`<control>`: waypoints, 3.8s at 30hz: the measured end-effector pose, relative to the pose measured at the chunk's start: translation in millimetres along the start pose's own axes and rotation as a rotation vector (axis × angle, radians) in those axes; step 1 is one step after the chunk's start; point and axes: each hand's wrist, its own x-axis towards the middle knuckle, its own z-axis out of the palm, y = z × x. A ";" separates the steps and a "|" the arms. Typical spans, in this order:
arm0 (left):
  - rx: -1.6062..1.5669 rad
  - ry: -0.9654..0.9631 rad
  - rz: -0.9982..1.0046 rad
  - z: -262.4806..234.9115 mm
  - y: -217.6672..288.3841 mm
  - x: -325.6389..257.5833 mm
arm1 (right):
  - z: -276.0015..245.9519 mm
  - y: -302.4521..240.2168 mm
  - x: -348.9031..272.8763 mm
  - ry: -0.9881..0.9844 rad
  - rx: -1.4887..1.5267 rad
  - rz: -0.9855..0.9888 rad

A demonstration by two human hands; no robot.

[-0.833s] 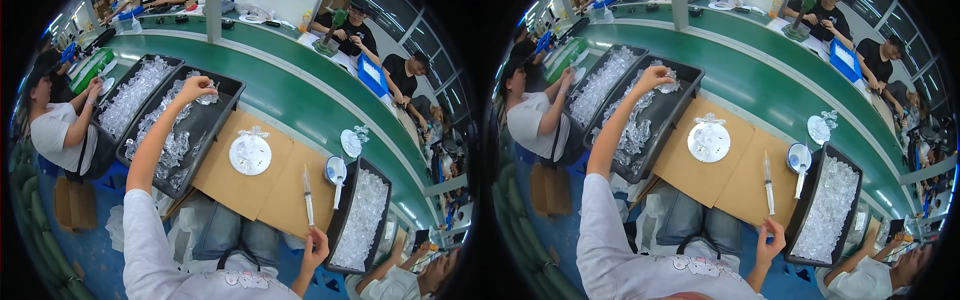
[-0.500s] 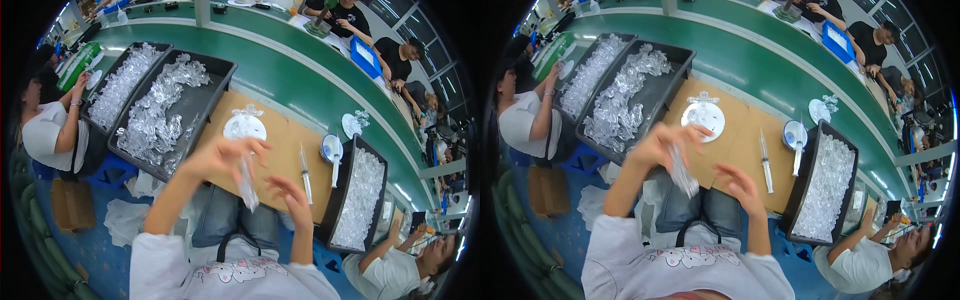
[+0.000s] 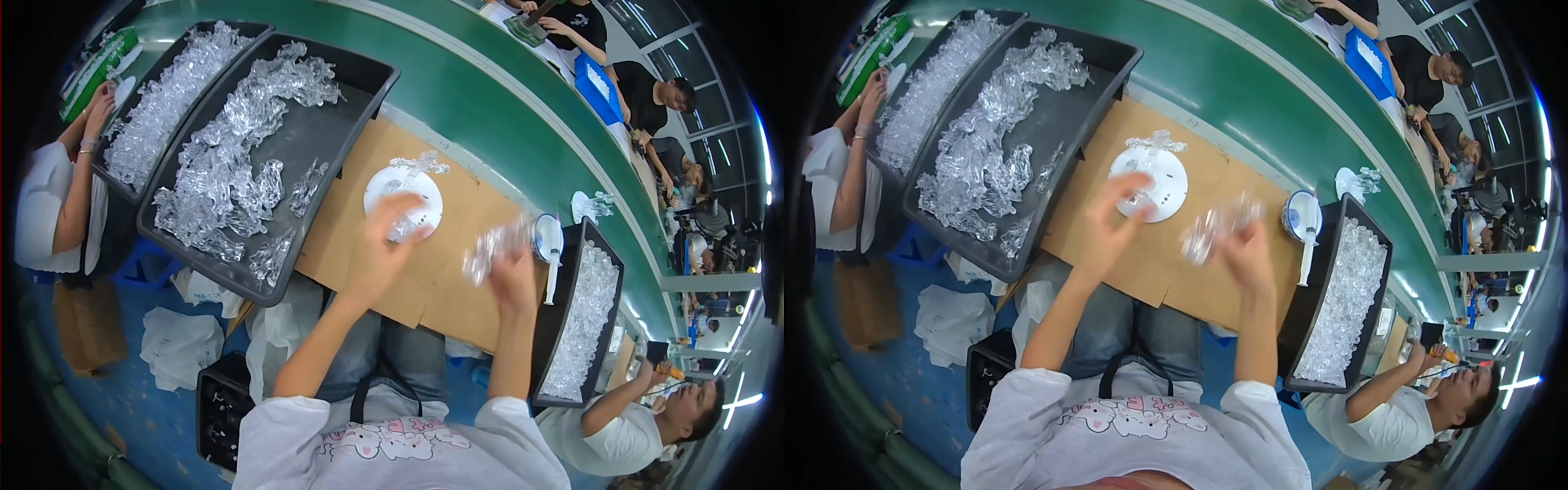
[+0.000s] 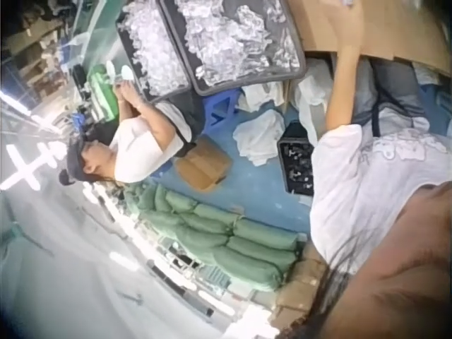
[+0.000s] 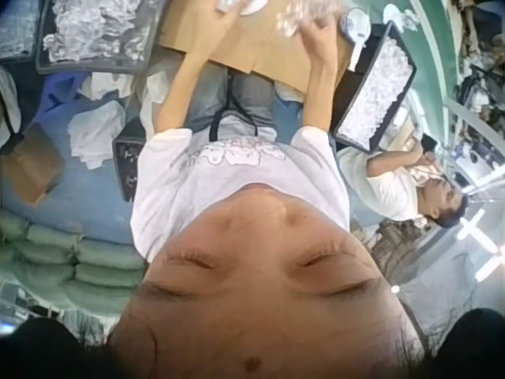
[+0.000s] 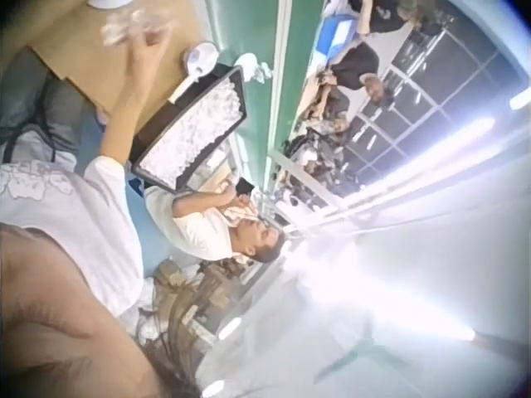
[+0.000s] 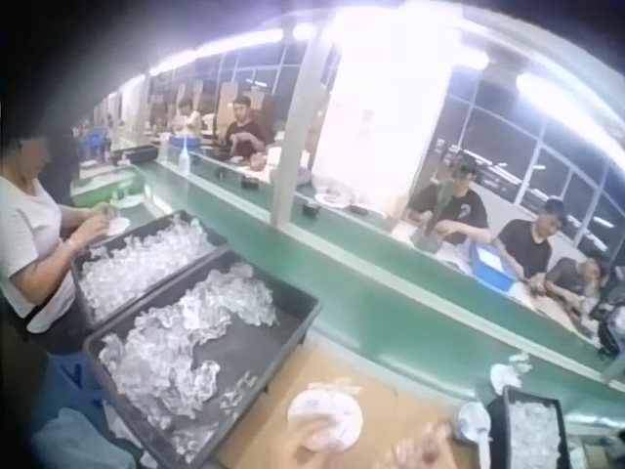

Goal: Applying adhesive with a syringe to attach plastic cross-shaped components to a circular base on an assembly line.

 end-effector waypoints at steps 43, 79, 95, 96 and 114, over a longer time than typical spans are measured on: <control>0.238 0.066 0.065 -6.7 -71.9 8.6 | 3.5 28.5 112.6 -0.010 -0.584 0.140; 0.271 0.094 0.080 -9.4 -72.9 5.4 | 49.4 32.5 93.0 -0.012 -1.335 -0.279; 0.113 -0.021 -0.046 -8.2 -79.1 6.2 | -65.4 -53.3 -13.4 0.539 -1.154 -0.319; 0.139 -0.011 -0.085 -2.9 -72.9 7.9 | -103.3 -75.1 -31.3 0.657 -1.234 -0.416; 0.290 0.087 -0.127 6.4 -27.1 -45.9 | -281.9 -4.3 -82.8 0.596 -0.852 0.000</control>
